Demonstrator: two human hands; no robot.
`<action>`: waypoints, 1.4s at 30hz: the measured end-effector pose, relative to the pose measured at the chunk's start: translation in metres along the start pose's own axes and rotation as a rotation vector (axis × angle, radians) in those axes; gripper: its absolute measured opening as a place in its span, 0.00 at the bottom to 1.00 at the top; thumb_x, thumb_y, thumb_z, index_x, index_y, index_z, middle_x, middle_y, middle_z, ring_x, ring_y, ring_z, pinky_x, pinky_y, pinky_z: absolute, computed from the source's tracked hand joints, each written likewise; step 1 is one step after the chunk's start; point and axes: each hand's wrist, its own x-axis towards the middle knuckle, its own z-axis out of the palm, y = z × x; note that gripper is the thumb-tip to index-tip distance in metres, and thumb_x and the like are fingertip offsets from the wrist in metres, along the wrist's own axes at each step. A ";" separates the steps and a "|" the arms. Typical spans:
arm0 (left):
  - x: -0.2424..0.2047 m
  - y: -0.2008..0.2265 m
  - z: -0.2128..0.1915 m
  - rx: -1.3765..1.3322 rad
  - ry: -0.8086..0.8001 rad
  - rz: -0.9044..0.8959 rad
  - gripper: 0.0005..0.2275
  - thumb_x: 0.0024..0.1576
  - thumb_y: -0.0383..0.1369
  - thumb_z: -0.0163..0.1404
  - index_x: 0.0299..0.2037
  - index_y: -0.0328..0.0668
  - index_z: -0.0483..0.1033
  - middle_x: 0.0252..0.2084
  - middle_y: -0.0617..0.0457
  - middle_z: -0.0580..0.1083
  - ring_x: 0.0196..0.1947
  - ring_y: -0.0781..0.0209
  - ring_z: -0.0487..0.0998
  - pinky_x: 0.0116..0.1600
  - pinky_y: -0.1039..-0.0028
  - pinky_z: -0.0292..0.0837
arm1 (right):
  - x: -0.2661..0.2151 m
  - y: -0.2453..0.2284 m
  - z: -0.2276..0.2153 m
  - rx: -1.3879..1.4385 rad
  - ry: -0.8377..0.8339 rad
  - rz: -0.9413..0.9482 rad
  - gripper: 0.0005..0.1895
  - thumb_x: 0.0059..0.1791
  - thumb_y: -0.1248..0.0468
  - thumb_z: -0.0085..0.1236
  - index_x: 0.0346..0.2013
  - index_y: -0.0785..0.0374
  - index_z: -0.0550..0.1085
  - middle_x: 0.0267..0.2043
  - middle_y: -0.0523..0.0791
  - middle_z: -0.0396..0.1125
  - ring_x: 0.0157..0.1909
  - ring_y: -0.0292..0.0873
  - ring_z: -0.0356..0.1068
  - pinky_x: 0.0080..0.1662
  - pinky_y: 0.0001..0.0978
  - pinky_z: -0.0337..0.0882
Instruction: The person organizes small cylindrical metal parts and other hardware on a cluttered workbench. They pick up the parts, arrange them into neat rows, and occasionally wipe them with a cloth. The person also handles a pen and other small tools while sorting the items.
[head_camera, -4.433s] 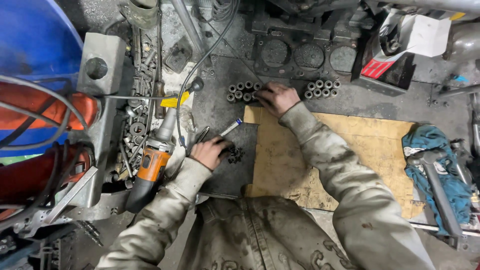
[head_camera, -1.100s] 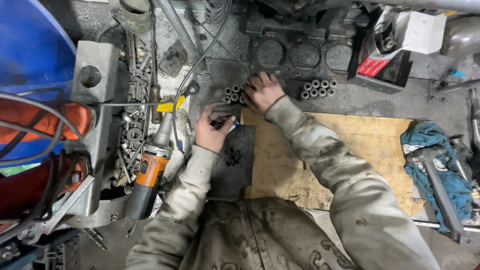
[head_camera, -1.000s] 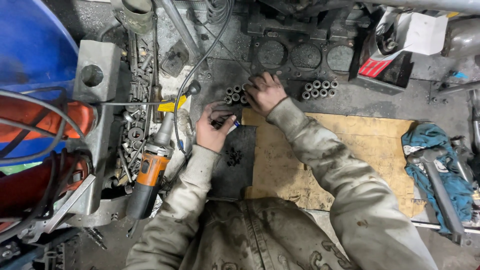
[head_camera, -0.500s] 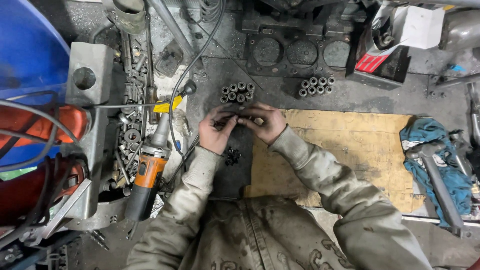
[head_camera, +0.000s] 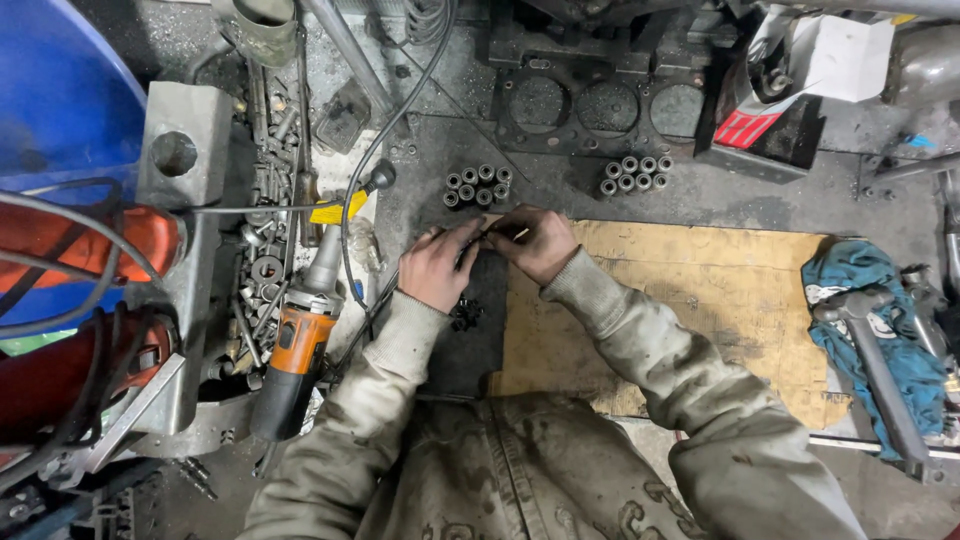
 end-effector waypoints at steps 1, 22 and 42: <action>0.000 -0.003 0.002 -0.002 0.001 0.005 0.13 0.58 0.32 0.58 0.53 0.46 0.80 0.46 0.50 0.82 0.43 0.48 0.81 0.46 0.62 0.78 | 0.008 0.009 -0.003 -0.002 0.005 -0.001 0.11 0.45 0.59 0.69 0.37 0.63 0.82 0.38 0.47 0.77 0.38 0.43 0.80 0.41 0.34 0.78; -0.086 -0.033 -0.015 0.132 -0.483 -0.282 0.14 0.51 0.38 0.59 0.48 0.54 0.83 0.56 0.51 0.77 0.43 0.41 0.81 0.48 0.53 0.75 | 0.089 0.057 -0.007 -0.524 0.195 -0.192 0.19 0.45 0.58 0.67 0.48 0.63 0.79 0.47 0.56 0.71 0.47 0.62 0.72 0.48 0.51 0.74; -0.100 -0.036 0.017 0.224 -0.456 -0.330 0.15 0.56 0.42 0.57 0.52 0.54 0.79 0.58 0.46 0.75 0.40 0.38 0.81 0.45 0.51 0.77 | -0.027 0.029 0.028 0.125 -0.139 -0.006 0.13 0.46 0.61 0.67 0.44 0.61 0.79 0.39 0.44 0.79 0.41 0.39 0.79 0.46 0.31 0.79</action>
